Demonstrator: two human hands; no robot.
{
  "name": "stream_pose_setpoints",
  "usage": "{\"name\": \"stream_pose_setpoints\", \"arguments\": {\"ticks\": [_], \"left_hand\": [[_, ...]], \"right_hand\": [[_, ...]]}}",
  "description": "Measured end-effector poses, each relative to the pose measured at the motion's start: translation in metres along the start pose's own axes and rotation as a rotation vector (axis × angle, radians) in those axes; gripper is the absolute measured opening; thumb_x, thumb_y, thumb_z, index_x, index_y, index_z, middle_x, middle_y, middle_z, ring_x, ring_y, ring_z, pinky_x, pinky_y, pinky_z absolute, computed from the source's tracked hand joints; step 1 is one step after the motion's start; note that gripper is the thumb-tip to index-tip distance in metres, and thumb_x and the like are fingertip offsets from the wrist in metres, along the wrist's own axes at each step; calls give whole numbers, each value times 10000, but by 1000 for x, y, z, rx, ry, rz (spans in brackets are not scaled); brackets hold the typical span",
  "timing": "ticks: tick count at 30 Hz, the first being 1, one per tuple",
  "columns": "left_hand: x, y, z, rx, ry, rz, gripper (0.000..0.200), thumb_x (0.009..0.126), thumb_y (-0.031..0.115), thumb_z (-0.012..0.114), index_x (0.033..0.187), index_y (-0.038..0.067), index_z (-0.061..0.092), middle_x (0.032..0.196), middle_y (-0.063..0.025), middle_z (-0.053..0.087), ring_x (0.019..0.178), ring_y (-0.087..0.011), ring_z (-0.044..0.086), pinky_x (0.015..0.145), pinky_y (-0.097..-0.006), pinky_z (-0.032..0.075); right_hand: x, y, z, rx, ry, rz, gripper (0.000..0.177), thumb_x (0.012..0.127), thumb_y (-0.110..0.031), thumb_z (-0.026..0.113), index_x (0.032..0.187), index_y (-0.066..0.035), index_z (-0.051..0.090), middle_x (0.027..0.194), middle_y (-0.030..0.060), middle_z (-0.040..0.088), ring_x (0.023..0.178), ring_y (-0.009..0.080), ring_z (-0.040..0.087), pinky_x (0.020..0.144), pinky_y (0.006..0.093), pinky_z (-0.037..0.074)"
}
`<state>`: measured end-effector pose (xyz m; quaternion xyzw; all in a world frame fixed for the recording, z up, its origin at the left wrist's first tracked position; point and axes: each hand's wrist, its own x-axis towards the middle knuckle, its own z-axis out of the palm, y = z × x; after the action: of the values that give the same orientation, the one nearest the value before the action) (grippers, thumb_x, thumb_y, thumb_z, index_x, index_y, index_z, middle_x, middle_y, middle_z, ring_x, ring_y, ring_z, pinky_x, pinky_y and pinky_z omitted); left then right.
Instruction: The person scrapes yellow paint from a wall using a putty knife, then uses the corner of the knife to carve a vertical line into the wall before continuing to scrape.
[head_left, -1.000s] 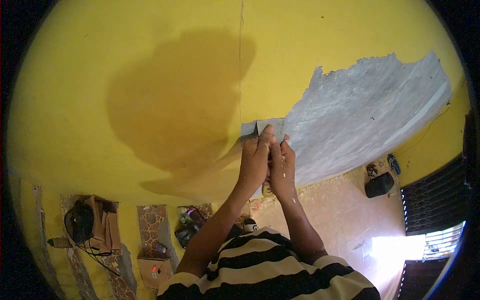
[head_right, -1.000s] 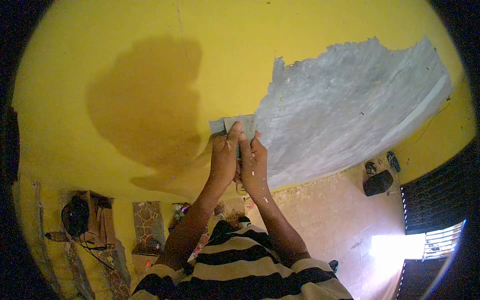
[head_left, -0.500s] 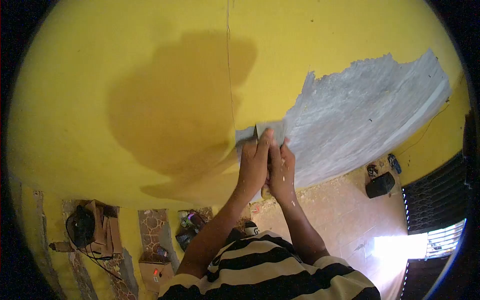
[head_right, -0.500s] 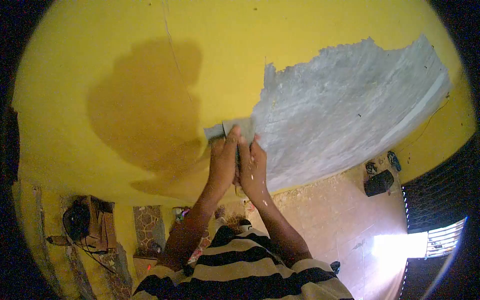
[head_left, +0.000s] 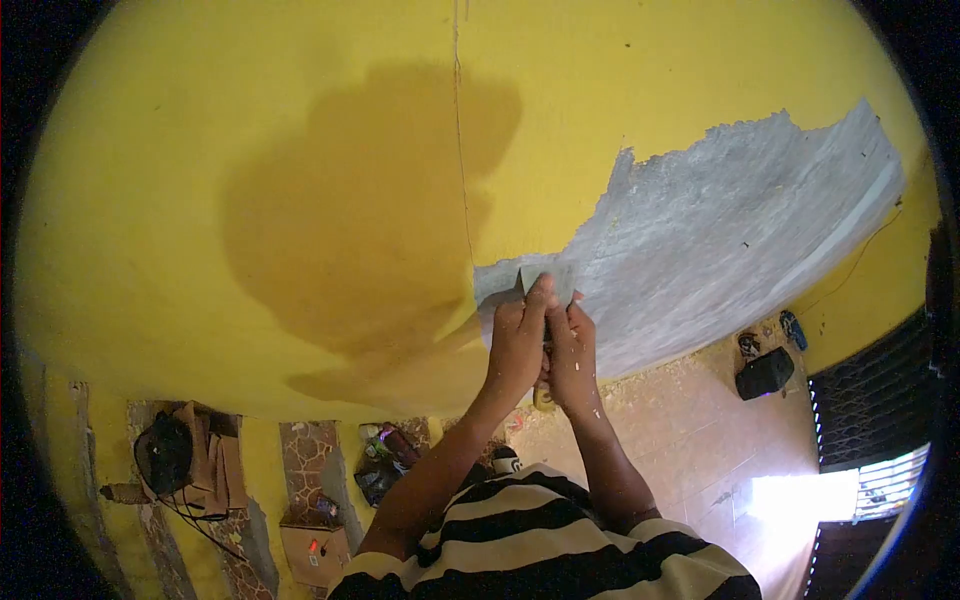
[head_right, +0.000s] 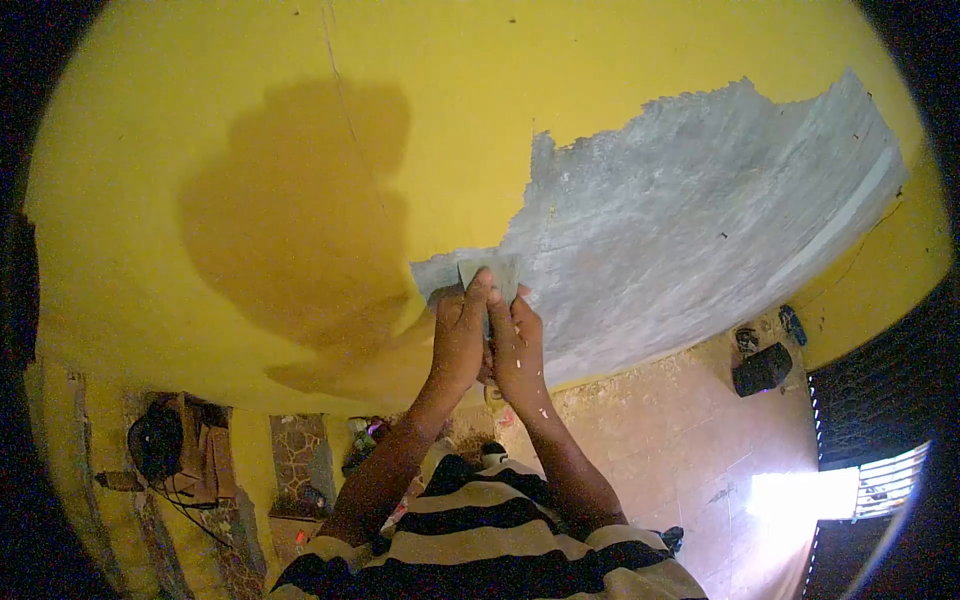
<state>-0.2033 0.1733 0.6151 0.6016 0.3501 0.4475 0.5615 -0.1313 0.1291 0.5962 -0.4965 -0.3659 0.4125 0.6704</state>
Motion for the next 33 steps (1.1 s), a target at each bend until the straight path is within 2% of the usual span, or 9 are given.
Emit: {"name": "stream_pose_setpoints", "arguments": {"ticks": [2,5,10,15,18,23,26,28,33], "left_hand": [[3,7,2,-34,4,131,524,998,396,394,946,-37,686,679,-86,645,555,-128,576,538,-283,472],[0,15,2,-40,-43,-81,540,995,410,399,945,-49,679,667,-82,644,520,-120,555,501,-274,452],[-5,-9,6,-47,29,0,544,991,410,415,906,-57,681,649,-69,627,559,-114,555,523,-271,443],[5,9,6,-10,0,-20,538,991,417,387,920,-16,698,733,-71,655,662,-148,591,629,-289,468],[-2,11,3,-26,-26,-50,539,991,424,386,925,-17,689,729,-64,640,668,-146,586,634,-289,464],[-20,-12,3,-91,90,-106,488,999,396,411,932,-1,686,586,12,530,498,-56,440,435,-228,349],[-5,-3,-2,1,37,-76,470,1004,378,403,975,-6,672,655,10,563,477,-56,420,424,-232,349],[-5,7,-4,97,0,-93,458,1008,349,399,998,-21,669,723,-13,602,537,-70,477,499,-234,407],[-10,-6,0,-130,3,100,465,1013,336,389,1008,-29,677,767,-51,642,723,-99,561,709,-249,454]], "right_hand": [[0,-13,-3,60,-45,52,297,1002,-280,454,988,-7,572,642,-22,522,495,19,420,441,202,327],[3,-10,-2,97,-65,32,292,1002,-267,454,1015,-1,575,656,-19,532,509,21,426,455,202,338],[2,13,-3,4,7,-112,285,1004,-271,456,971,-11,569,645,-21,529,511,22,425,457,204,339],[2,-17,-2,127,-44,48,253,994,-237,473,971,-14,589,634,-31,514,509,15,406,452,199,316],[3,-7,3,81,17,-34,253,995,-242,474,972,-18,588,626,-38,502,504,9,400,443,196,303],[2,12,-1,65,3,-39,272,1000,-281,462,906,-44,556,591,-47,479,459,11,388,407,195,284],[0,-7,6,58,11,-32,290,1002,-302,458,870,-57,541,568,-47,470,432,15,384,388,193,279],[3,-14,8,69,4,-29,297,1001,-302,458,875,-49,547,579,-45,481,446,15,390,401,192,289],[-2,6,12,-56,95,-166,319,996,-282,467,890,3,561,617,-14,512,534,39,434,472,224,342]]}}
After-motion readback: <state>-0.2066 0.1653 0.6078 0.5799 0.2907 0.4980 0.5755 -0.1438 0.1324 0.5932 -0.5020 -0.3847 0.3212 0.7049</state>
